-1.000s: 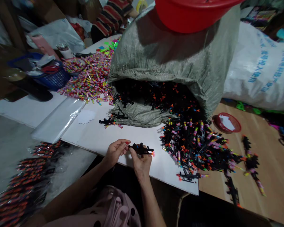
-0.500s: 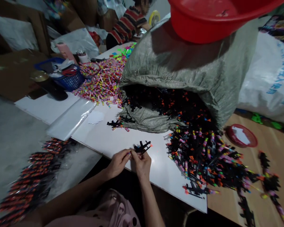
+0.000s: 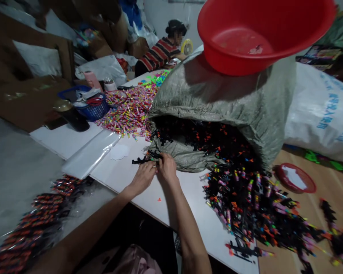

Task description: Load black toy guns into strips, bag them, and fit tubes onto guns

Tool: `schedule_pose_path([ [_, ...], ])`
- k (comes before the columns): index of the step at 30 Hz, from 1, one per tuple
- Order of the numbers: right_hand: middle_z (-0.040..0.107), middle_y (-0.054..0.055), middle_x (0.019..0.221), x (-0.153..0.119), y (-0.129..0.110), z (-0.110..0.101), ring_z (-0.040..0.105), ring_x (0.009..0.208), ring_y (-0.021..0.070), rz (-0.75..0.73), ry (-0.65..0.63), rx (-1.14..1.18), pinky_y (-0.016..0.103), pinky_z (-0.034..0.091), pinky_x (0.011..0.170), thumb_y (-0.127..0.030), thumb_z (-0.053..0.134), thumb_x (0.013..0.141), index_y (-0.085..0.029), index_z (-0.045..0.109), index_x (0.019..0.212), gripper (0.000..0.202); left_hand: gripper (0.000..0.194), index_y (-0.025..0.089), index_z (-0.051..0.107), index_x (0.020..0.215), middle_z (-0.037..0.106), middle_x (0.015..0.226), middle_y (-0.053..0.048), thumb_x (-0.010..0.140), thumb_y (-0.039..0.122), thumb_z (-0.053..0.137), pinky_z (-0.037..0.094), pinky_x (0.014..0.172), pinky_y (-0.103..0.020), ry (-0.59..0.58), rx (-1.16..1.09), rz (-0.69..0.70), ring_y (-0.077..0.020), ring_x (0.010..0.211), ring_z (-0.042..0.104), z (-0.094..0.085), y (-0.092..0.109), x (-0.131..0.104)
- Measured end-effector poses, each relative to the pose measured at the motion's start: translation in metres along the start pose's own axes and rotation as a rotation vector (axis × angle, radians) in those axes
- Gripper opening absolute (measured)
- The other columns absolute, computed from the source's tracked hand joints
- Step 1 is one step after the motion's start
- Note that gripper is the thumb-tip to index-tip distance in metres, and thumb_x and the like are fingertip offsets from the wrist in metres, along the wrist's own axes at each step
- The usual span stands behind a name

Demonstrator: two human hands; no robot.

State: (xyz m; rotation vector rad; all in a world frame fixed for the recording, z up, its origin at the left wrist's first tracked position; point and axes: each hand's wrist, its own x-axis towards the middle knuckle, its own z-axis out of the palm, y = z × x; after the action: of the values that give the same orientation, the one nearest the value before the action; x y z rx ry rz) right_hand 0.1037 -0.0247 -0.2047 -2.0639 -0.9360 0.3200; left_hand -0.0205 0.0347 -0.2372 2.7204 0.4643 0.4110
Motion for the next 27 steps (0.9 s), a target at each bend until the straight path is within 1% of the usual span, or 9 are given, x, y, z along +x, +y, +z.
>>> schedule_pose_path([
  [2,0.069,0.016,0.101,0.019,-0.013,0.014,0.064,0.097,0.0266,-0.025,-0.108,-0.268,0.036,0.047,0.084,-0.005,0.046,0.077,-0.015,0.066,0.098,0.03,0.015,0.017,0.061,0.091,0.066,0.099,-0.012,0.086,0.014,0.047,0.044,0.088,-0.04,0.067,-0.277,-0.069,-0.0237,0.098,0.059,0.001,-0.001,-0.019],
  [4,0.069,0.019,0.099,0.031,-0.02,0.017,0.064,0.097,0.0275,-0.012,-0.177,-0.452,0.034,0.046,0.081,0.001,0.042,0.077,-0.013,0.065,0.098,0.034,0.012,0.019,0.06,0.091,0.067,0.085,-0.007,0.085,0.027,0.054,0.048,0.079,-0.036,0.13,-0.626,-0.286,-0.0196,0.083,0.062,-0.001,-0.005,-0.033],
  [7,0.069,0.018,0.098,0.032,-0.02,0.007,0.064,0.095,0.0262,0.001,-0.212,-0.514,0.032,0.045,0.078,0.001,0.043,0.076,-0.012,0.063,0.101,0.035,0.035,0.017,0.059,0.095,0.064,0.073,-0.002,0.073,0.043,0.067,0.049,0.066,-0.03,0.205,-1.137,-0.618,-0.0161,0.069,0.062,-0.009,-0.008,-0.035],
  [9,0.069,0.015,0.097,0.019,-0.015,-0.003,0.064,0.089,0.0233,-0.004,-0.164,-0.404,0.03,0.046,0.075,-0.004,0.047,0.076,-0.013,0.061,0.106,0.034,0.049,0.015,0.059,0.099,0.062,0.07,0.0,0.064,0.046,0.075,0.048,0.063,-0.027,0.204,-1.37,-0.698,-0.0151,0.067,0.062,-0.016,-0.005,-0.028],
  [13,0.067,0.003,0.075,-0.034,-0.009,-0.019,0.059,0.066,0.0157,-0.006,0.083,0.219,0.027,0.047,0.064,-0.026,0.054,0.076,-0.016,0.061,0.098,0.025,0.05,0.015,0.061,0.095,0.063,0.072,-0.001,0.057,0.042,0.081,0.046,0.061,-0.025,0.131,-1.653,-0.729,-0.0133,0.066,0.061,-0.022,0.014,-0.015],
  [15,0.065,0.001,0.068,-0.061,-0.009,-0.019,0.057,0.061,0.0139,0.051,0.163,0.407,0.026,0.047,0.059,-0.033,0.057,0.072,-0.017,0.062,0.085,0.021,0.047,0.015,0.062,0.092,0.063,0.072,0.0,0.058,0.04,0.081,0.044,0.058,-0.023,0.113,-1.726,-0.715,-0.011,0.063,0.058,-0.019,0.025,-0.012],
  [18,0.069,0.003,0.071,-0.085,-0.009,-0.018,0.059,0.062,0.0143,0.198,0.283,0.507,0.026,0.048,0.058,-0.036,0.062,0.067,-0.018,0.062,0.077,0.021,0.043,0.015,0.063,0.09,0.06,0.069,0.002,0.06,0.039,0.081,0.04,0.056,-0.021,0.09,-1.727,-0.689,-0.008,0.059,0.053,-0.014,0.038,-0.011],
  [21,0.072,0.006,0.078,-0.09,-0.011,-0.019,0.062,0.066,0.016,0.253,0.344,0.546,0.029,0.052,0.063,-0.037,0.065,0.065,-0.017,0.065,0.08,0.026,0.041,0.014,0.062,0.087,0.057,0.066,0.003,0.06,0.04,0.08,0.038,0.054,-0.02,0.078,-1.679,-0.669,-0.0076,0.058,0.052,-0.013,0.043,-0.011],
  [27,0.072,0.006,0.074,-0.095,-0.014,-0.019,0.064,0.064,0.0168,0.269,0.406,0.572,0.03,0.054,0.061,-0.039,0.065,0.063,-0.017,0.067,0.079,0.027,0.037,0.015,0.061,0.084,0.055,0.062,0.004,0.061,0.041,0.078,0.038,0.052,-0.021,0.12,-1.554,-0.626,-0.0082,0.056,0.049,-0.011,0.048,-0.01],
])
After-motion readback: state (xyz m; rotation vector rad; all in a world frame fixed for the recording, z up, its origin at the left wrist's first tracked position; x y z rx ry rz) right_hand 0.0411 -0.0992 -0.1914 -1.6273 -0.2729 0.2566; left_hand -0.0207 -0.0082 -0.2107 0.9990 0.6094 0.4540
